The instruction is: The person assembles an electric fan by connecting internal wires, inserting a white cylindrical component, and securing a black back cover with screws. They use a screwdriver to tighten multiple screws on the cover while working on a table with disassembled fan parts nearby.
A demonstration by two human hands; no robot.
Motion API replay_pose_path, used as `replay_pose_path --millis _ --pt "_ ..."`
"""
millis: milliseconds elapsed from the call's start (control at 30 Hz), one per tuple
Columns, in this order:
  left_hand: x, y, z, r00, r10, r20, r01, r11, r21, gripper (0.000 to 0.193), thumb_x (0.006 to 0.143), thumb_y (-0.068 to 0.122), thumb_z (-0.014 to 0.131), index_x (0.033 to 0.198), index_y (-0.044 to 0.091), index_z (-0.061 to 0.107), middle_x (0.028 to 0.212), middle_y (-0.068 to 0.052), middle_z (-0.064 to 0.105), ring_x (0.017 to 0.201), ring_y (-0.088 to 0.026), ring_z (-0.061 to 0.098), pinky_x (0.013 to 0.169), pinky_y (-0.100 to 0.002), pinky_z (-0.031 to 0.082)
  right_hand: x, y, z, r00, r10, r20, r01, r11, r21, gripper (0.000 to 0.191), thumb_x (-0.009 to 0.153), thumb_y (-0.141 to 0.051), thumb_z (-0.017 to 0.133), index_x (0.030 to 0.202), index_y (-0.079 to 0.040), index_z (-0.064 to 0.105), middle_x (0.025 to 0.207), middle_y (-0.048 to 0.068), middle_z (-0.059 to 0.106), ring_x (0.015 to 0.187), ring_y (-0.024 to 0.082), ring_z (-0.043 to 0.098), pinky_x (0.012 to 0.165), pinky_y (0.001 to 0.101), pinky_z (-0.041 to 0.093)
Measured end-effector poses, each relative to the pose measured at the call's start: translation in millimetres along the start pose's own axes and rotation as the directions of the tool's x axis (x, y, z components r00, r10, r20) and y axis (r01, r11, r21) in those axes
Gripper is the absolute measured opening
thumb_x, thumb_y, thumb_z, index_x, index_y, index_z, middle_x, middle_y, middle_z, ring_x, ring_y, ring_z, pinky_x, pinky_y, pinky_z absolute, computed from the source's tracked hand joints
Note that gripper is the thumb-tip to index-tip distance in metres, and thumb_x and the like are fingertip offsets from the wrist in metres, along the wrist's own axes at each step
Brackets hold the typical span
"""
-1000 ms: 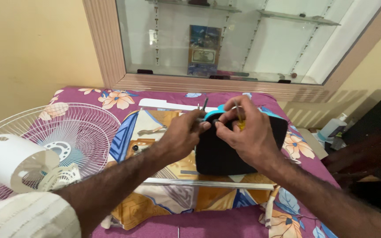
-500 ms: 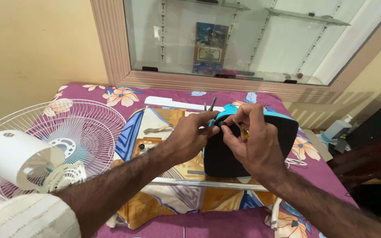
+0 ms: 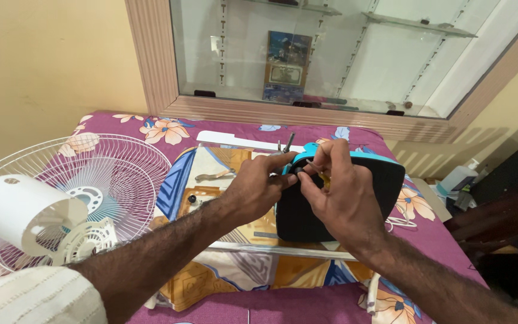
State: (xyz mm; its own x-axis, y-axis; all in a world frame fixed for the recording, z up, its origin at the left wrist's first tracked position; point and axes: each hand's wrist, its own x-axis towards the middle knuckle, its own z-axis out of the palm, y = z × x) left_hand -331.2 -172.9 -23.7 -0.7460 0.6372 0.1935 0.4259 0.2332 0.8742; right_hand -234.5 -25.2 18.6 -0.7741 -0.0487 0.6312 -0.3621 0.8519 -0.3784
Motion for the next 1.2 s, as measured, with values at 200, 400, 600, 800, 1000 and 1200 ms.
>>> replay_pose_path --millis 200,400,600,800,1000,1200 --pt "0 0 1 0.998 0.064 -0.016 -0.064 0.998 -0.017 0.049 0.096 0.019 0.063 0.144 0.012 0.055 0.114 -0.017 0.076 0.105 -0.022 0.075 0.087 -0.037 0.061 5 -8 -2 0.997 0.069 -0.025 -0.070 0.996 -0.061 0.029 0.086 -0.005 0.077 0.097 0.001 0.051 0.077 0.012 0.070 0.073 0.022 0.078 0.060 0.0349 0.059" --pt "-2 3 -2 0.999 0.051 0.006 -0.051 0.999 -0.017 0.050 0.097 0.021 0.062 0.145 0.011 0.054 0.113 -0.017 0.076 0.105 -0.022 0.074 0.089 -0.036 0.061 9 -7 -7 0.979 0.200 -0.026 -0.201 0.974 -0.106 0.025 0.082 -0.012 0.083 0.082 -0.001 0.061 0.067 0.006 0.069 0.055 0.013 0.067 0.049 0.0319 0.052" --pt "-1 7 -4 0.995 0.092 -0.042 -0.091 0.995 0.040 0.048 0.095 0.028 0.069 0.138 0.009 0.060 0.098 -0.017 0.078 0.090 -0.021 0.077 0.082 -0.036 0.061 15 10 -9 0.921 0.390 0.009 -0.390 0.920 0.032 0.025 0.079 -0.017 0.088 0.075 -0.004 0.067 0.064 0.000 0.067 0.056 0.005 0.058 0.049 0.0226 0.048" --pt "-3 9 2 0.976 0.175 -0.127 -0.173 0.985 0.029 0.038 0.094 0.023 0.069 0.127 0.006 0.069 0.083 -0.017 0.078 0.075 -0.021 0.077 0.069 -0.038 0.059 10 17 -10 0.829 0.547 0.118 -0.559 0.807 0.189 0.022 0.083 -0.018 0.083 0.083 -0.003 0.067 0.067 -0.001 0.062 0.054 0.006 0.055 0.045 0.0240 0.045" --pt "-5 13 5 0.976 0.162 -0.144 -0.159 0.987 0.031 0.036 0.095 0.020 0.067 0.128 0.005 0.068 0.074 -0.016 0.074 0.063 -0.021 0.072 0.061 -0.040 0.056 -1 20 -13 0.747 0.636 0.191 -0.652 0.648 0.394 0.017 0.088 -0.014 0.070 0.103 -0.008 0.063 0.079 0.001 0.062 0.062 0.009 0.054 0.050 0.0260 0.046" --pt "-5 10 3 0.984 0.143 -0.103 -0.140 0.989 0.040 0.036 0.096 0.023 0.065 0.128 0.006 0.067 0.069 -0.014 0.073 0.060 -0.019 0.071 0.058 -0.039 0.056 -23 10 -13 0.879 0.443 0.176 -0.476 0.825 0.306 0.035 0.096 -0.014 0.055 0.128 -0.003 0.062 0.091 0.001 0.058 0.074 0.010 0.061 0.062 0.0279 0.059"
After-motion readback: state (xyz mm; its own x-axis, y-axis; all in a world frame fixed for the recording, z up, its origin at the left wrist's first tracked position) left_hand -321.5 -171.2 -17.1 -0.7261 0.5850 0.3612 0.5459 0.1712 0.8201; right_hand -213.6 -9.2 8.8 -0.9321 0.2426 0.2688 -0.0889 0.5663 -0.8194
